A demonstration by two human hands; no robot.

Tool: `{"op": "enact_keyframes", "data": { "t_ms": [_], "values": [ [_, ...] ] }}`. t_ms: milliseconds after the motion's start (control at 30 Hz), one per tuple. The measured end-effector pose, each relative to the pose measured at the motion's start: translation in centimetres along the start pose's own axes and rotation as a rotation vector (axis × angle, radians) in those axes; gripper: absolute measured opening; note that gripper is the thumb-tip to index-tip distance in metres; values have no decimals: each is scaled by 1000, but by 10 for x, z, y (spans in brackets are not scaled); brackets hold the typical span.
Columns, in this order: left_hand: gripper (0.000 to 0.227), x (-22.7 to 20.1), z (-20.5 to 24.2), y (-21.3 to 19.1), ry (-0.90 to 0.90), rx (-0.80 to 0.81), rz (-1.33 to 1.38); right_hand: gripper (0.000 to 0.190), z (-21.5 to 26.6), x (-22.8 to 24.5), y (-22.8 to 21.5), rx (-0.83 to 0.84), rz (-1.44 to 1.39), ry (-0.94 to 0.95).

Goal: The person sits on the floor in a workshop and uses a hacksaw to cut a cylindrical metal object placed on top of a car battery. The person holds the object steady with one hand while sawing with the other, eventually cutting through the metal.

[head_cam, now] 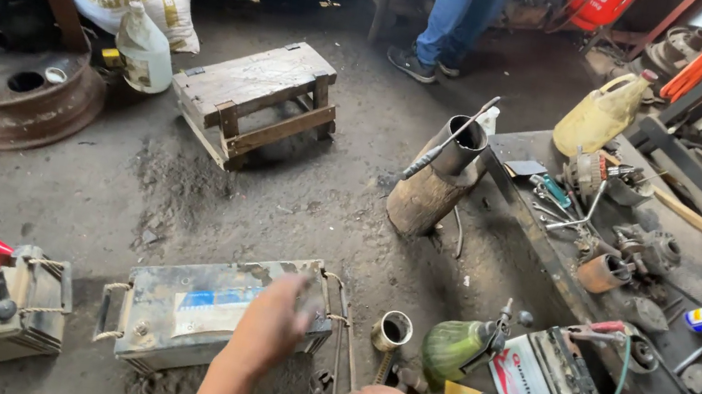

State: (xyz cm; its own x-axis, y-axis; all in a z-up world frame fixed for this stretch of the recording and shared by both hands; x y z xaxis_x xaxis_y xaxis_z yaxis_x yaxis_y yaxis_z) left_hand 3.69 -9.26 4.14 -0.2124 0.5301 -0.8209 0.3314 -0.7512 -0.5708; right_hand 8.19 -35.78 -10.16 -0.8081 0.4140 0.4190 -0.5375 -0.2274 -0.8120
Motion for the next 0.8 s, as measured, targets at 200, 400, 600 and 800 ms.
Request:
{"op": "enact_keyframes", "data": {
  "t_ms": [200, 400, 600, 800],
  "values": [
    [46, 14, 30, 2, -3, 493, -251, 45, 42, 19, -27, -36, -81, 137],
    [52, 20, 22, 2, -40, 407, -334, 54, 67, 35, -42, 119, -166, 379],
    [64, 22, 26, 19, 41, 507, -323, 51, 74, 28, -35, 177, -214, 414],
    [61, 37, 26, 9, -26, 448, -329, 45, 59, 28, -28, 148, -172, 297]
  ]
}}
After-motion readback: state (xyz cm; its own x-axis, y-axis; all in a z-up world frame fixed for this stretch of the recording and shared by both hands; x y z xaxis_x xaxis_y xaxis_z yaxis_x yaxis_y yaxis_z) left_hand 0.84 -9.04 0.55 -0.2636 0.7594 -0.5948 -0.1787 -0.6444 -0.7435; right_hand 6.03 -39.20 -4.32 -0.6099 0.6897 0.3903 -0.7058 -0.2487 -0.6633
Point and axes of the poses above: each hand's wrist, its own z-axis away from the middle knuckle, its own y-axis out of the palm, x = y × z, the point moved 3 cm from there along -z, towards the middle knuckle, and after that the axes turned 7 degrees about -x, right-handed, at the moved point
